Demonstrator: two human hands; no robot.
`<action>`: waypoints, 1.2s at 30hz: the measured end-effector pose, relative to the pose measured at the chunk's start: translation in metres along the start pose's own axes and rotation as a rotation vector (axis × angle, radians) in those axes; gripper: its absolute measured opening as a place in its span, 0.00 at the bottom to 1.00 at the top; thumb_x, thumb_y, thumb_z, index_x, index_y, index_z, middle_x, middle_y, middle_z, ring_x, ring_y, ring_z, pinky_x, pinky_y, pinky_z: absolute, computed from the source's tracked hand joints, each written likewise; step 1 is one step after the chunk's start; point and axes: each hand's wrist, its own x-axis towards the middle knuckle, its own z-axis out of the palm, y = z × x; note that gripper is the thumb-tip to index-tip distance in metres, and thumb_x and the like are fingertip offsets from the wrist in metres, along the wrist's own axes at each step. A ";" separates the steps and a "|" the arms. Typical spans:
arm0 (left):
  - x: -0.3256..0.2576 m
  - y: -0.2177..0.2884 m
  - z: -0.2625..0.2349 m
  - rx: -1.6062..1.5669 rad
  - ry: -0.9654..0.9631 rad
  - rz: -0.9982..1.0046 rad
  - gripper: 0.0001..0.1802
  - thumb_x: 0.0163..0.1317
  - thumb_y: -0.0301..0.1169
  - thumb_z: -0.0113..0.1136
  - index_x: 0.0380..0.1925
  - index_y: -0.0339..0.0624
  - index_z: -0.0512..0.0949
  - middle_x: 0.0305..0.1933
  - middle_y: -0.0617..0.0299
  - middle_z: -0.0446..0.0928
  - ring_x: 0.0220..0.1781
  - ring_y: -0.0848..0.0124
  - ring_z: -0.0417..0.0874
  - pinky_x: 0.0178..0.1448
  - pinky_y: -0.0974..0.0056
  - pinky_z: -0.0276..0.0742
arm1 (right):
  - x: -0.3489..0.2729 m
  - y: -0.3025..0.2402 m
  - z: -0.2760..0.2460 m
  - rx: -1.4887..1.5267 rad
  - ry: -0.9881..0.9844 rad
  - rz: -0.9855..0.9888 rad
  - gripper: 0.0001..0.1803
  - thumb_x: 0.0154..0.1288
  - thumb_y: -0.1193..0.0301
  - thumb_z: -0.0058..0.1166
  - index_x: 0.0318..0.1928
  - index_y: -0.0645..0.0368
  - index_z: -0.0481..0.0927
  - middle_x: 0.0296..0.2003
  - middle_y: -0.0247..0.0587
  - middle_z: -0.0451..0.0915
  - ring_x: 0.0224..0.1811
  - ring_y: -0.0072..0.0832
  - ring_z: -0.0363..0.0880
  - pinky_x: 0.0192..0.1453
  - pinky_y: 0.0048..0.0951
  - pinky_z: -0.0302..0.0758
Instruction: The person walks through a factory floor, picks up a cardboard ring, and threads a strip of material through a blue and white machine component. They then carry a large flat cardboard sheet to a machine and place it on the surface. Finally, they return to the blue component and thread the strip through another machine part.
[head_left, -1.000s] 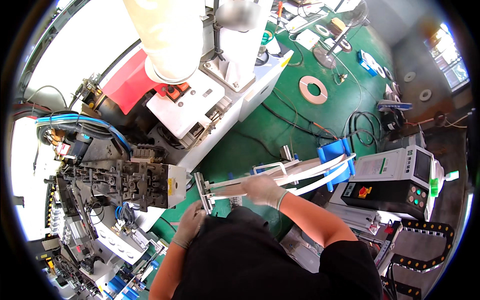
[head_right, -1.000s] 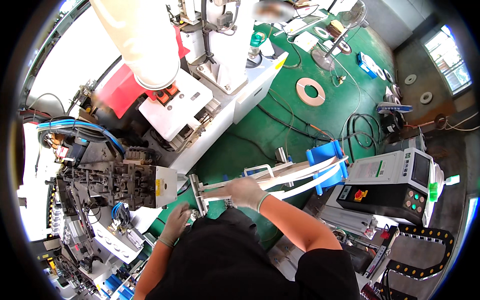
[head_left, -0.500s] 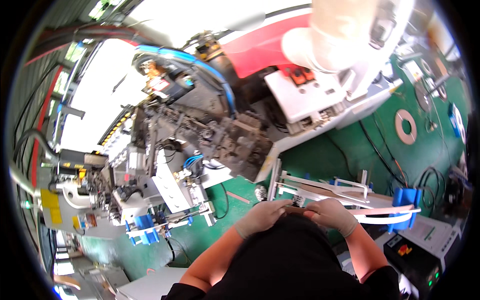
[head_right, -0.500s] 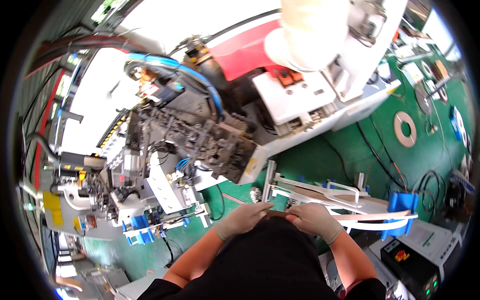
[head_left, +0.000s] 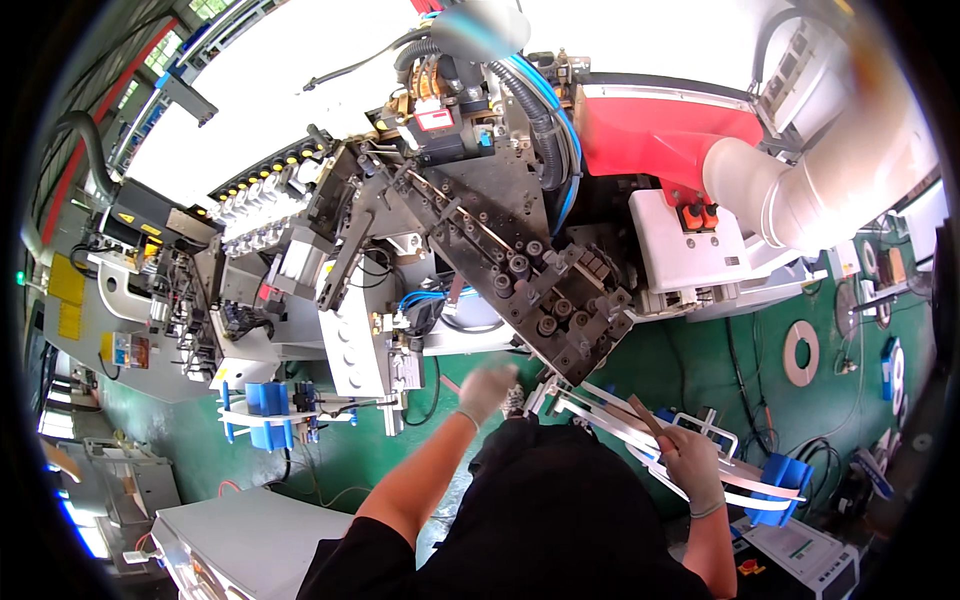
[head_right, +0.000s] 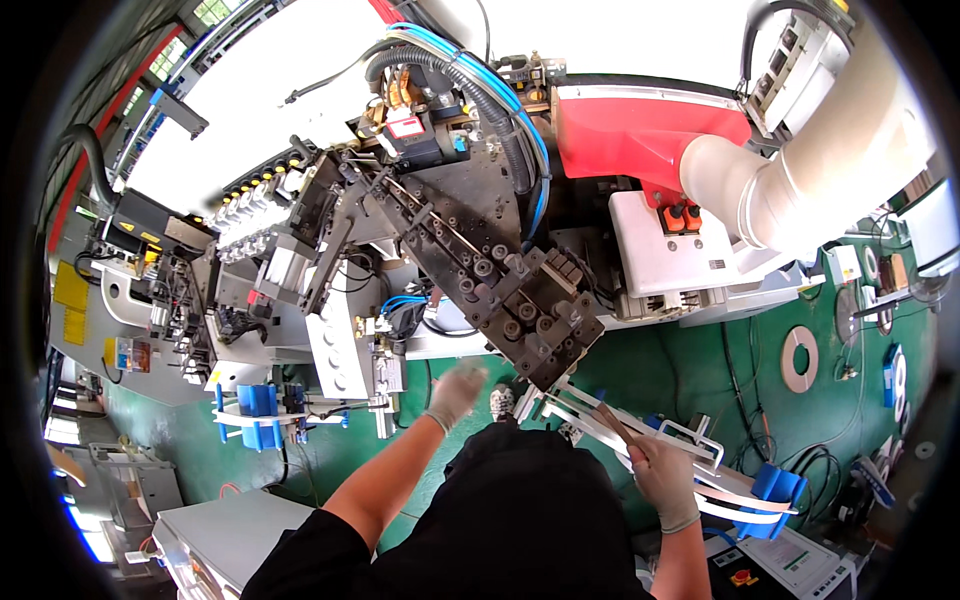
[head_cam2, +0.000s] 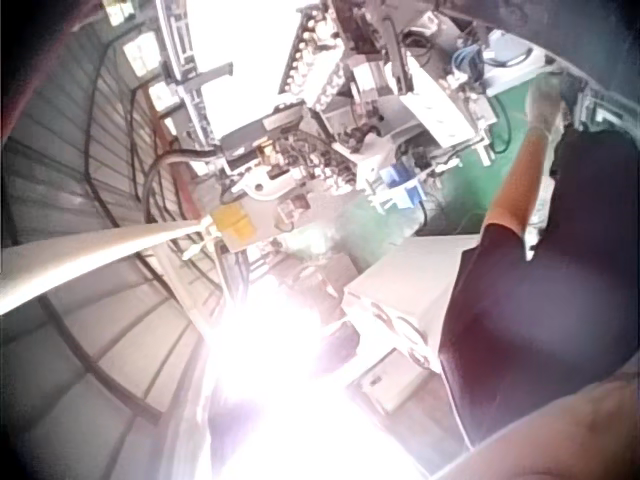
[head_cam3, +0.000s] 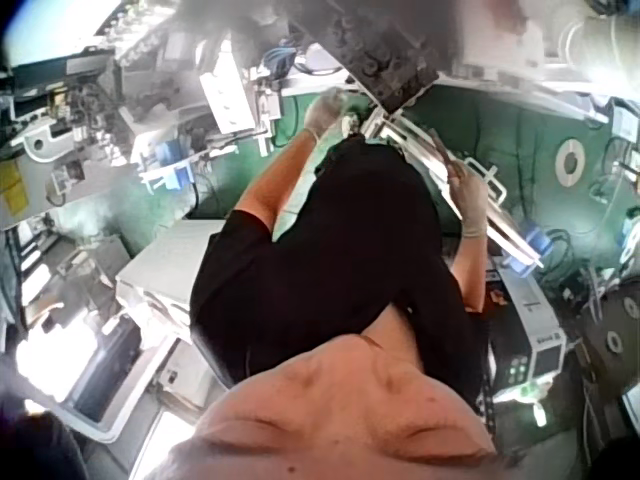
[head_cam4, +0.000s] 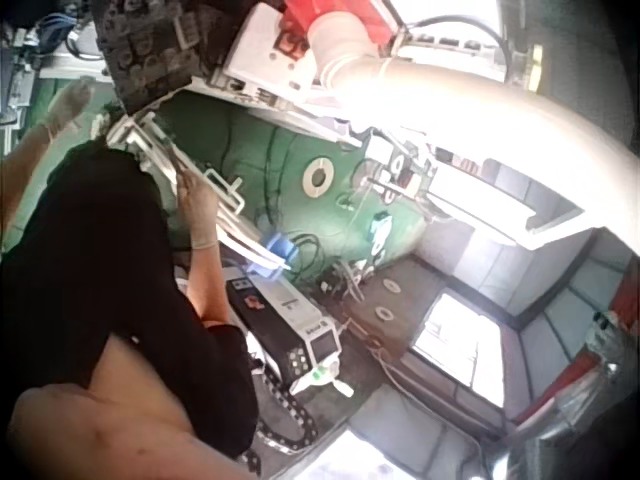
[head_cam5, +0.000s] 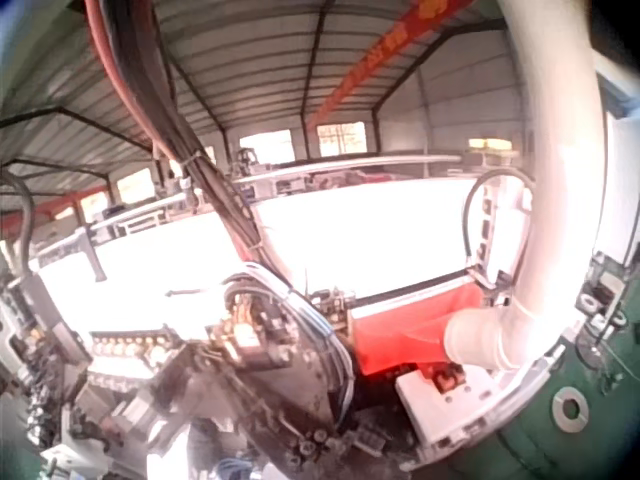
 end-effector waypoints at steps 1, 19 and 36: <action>0.006 -0.018 -0.001 -0.017 0.075 -0.195 0.18 0.73 0.40 0.57 0.55 0.40 0.78 0.54 0.53 0.85 0.49 0.54 0.88 0.53 0.53 0.84 | 0.000 0.000 0.004 0.003 0.038 0.014 0.10 0.68 0.67 0.57 0.40 0.59 0.86 0.32 0.51 0.85 0.36 0.54 0.85 0.40 0.49 0.78; 0.066 -0.049 -0.052 -0.345 0.109 -0.233 0.15 0.78 0.35 0.55 0.48 0.32 0.82 0.39 0.62 0.88 0.43 0.72 0.87 0.50 0.60 0.83 | 0.023 -0.039 0.028 0.063 0.168 0.083 0.12 0.65 0.65 0.64 0.45 0.57 0.89 0.40 0.48 0.88 0.43 0.50 0.87 0.48 0.45 0.82; 0.204 0.097 -0.234 0.796 -0.097 0.772 0.09 0.52 0.30 0.70 0.35 0.51 0.85 0.44 0.64 0.81 0.60 0.61 0.80 0.75 0.52 0.67 | 0.005 -0.037 0.029 0.084 0.319 0.139 0.10 0.65 0.68 0.64 0.44 0.57 0.89 0.41 0.48 0.88 0.43 0.49 0.87 0.48 0.45 0.82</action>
